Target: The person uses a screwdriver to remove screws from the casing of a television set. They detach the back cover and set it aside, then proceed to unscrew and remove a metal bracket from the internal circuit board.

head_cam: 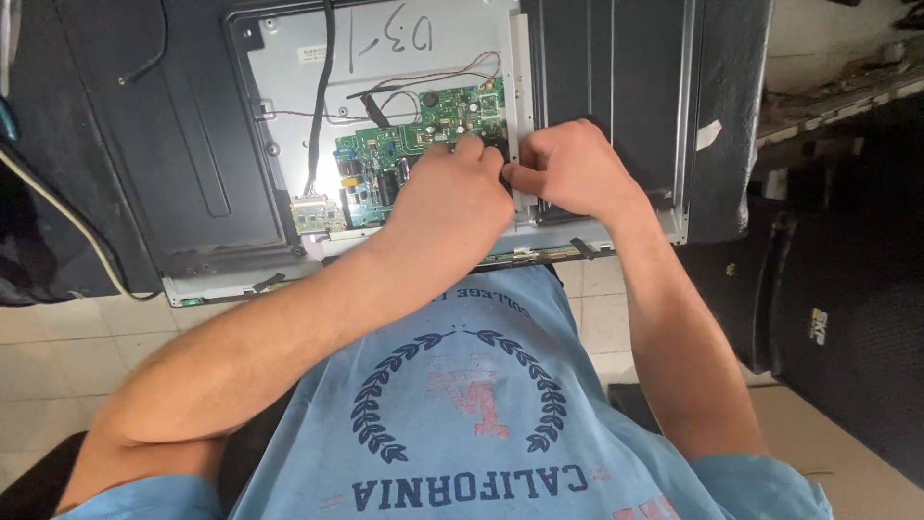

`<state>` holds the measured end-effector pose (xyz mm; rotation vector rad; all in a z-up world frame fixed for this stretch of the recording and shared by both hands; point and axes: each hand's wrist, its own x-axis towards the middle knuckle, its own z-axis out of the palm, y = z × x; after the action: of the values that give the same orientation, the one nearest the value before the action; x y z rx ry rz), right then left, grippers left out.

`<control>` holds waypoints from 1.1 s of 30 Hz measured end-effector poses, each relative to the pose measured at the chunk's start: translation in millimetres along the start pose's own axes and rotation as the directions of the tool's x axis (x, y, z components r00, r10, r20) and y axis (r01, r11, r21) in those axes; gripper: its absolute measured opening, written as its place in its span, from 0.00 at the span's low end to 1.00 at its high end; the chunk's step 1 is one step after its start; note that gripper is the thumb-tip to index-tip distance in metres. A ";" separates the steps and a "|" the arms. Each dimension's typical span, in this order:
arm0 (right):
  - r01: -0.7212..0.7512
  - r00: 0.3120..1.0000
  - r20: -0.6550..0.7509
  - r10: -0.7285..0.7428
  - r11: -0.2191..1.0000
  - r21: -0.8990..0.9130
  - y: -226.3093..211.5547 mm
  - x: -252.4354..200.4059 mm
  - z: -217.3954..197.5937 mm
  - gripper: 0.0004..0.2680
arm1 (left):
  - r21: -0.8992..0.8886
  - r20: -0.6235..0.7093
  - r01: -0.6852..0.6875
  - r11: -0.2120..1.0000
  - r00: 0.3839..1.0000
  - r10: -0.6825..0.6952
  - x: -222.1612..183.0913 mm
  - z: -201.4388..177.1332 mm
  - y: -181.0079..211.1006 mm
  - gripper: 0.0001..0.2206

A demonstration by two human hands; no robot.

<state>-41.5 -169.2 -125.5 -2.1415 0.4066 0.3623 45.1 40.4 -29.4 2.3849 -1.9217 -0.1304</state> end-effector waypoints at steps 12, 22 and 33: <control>0.197 0.978 -0.037 -0.205 0.969 -0.146 19.2 5.4 6.6 0.07 | 0.393 0.448 -0.472 0.789 0.848 0.284 38.3 -24.3 47.8 0.08; 0.158 0.987 0.045 -0.154 0.979 -0.132 0.8 -5.6 -12.2 0.15 | 0.456 0.495 -0.393 0.799 0.857 0.139 43.2 -27.4 39.9 0.16; 0.098 0.994 0.035 -0.099 0.995 0.021 13.1 14.3 7.7 0.22 | 0.406 0.399 -0.271 0.873 0.912 0.097 48.9 -44.3 57.6 0.09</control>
<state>-34.9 -172.2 -145.1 -2.1243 0.2813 0.3393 4.5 -19.4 20.1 2.5724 -2.6045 -0.1359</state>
